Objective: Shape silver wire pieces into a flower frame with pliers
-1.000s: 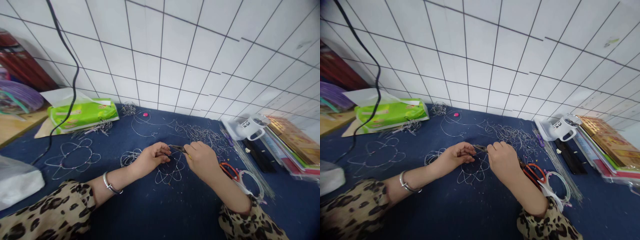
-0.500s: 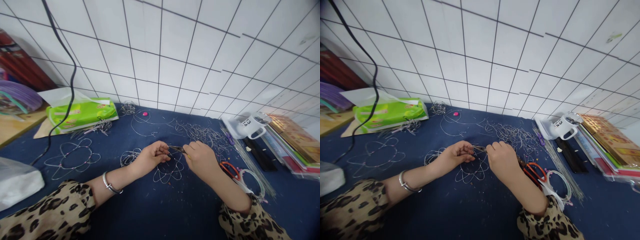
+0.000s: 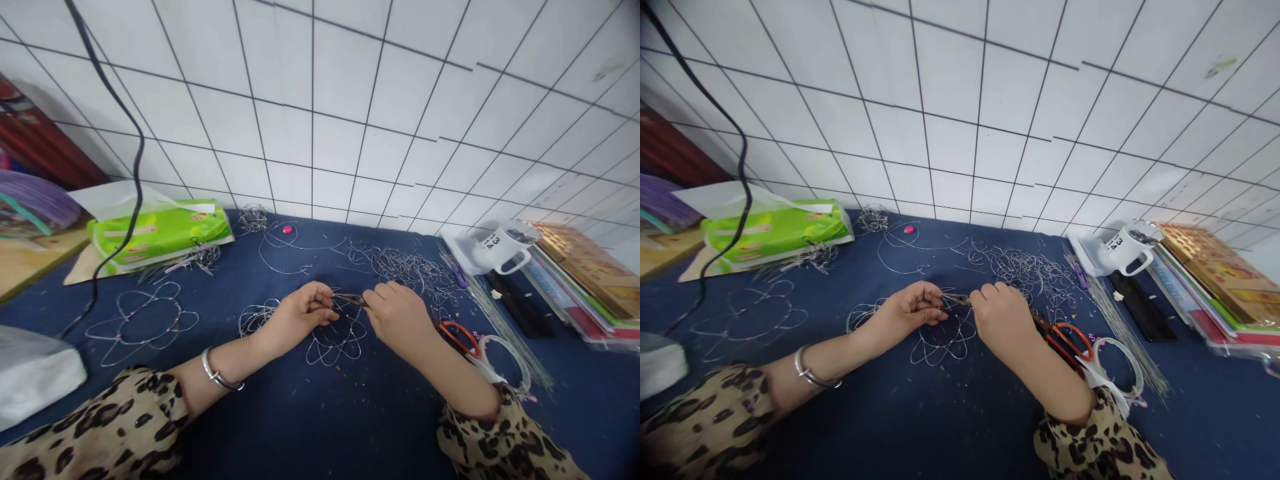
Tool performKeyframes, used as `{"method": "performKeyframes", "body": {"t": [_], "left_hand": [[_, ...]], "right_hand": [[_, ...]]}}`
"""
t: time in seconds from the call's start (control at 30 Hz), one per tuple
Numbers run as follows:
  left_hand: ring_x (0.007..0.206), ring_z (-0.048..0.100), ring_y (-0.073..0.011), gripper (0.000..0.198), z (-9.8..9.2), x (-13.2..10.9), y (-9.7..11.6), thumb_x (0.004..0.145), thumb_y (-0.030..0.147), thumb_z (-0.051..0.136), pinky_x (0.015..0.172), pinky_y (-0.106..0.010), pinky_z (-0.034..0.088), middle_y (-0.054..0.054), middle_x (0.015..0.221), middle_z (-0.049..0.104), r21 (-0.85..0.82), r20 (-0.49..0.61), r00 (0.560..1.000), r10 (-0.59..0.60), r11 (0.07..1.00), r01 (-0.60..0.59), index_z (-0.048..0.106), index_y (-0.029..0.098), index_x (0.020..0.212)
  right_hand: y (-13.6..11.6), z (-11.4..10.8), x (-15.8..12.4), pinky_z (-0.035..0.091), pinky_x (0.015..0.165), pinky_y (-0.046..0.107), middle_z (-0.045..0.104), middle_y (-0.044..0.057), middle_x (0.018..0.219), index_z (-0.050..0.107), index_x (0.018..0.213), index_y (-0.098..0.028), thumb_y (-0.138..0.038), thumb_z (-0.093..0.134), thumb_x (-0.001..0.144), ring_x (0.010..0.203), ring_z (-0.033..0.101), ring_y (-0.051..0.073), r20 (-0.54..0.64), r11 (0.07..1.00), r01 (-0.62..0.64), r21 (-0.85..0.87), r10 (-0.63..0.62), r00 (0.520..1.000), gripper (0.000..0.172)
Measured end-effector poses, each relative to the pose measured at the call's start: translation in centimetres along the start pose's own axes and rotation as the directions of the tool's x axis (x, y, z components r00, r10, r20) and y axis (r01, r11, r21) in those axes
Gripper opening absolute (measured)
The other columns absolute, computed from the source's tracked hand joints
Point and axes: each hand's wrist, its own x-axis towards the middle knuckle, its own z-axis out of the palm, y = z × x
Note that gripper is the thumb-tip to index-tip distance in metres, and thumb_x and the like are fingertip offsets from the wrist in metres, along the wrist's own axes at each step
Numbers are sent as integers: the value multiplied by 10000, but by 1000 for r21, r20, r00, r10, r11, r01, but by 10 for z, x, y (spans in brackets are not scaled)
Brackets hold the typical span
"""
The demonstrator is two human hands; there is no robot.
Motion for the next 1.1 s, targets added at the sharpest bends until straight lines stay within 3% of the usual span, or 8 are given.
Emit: {"method": "performKeyframes", "body": {"t": [0.37, 0.63, 1.1], "left_hand": [[818, 649, -161, 214, 0, 0, 0, 767, 155, 546, 675, -279, 521, -3, 878, 561, -8, 3, 1000, 8, 1000, -8, 478, 198, 965], [797, 648, -164, 163, -1, -1, 6, 778, 211, 547, 725, -322, 526, -26, 825, 639, 62, -8, 1000, -1, 998, 2, 541, 160, 933], [654, 624, -138, 195, -1, -5, 14, 813, 330, 523, 652, -290, 520, -23, 701, 653, 192, -31, 1000, 7, 981, -1, 575, 154, 879]], "right_hand": [[2, 0, 0, 293, 642, 284, 551, 25, 748, 584, 845, -189, -195, 451, 829, 734, 450, 157, 17, 999, 1, 38, -2, 1000, 135], [7, 2, -1, 316, 654, 271, 557, 21, 738, 584, 799, -192, -202, 473, 812, 739, 469, 148, -13, 998, -40, 57, 41, 999, 112], [6, 6, 0, 329, 682, 263, 559, 23, 766, 583, 848, -192, -232, 482, 833, 763, 473, 152, 15, 996, -37, 83, 36, 999, 110]]}}
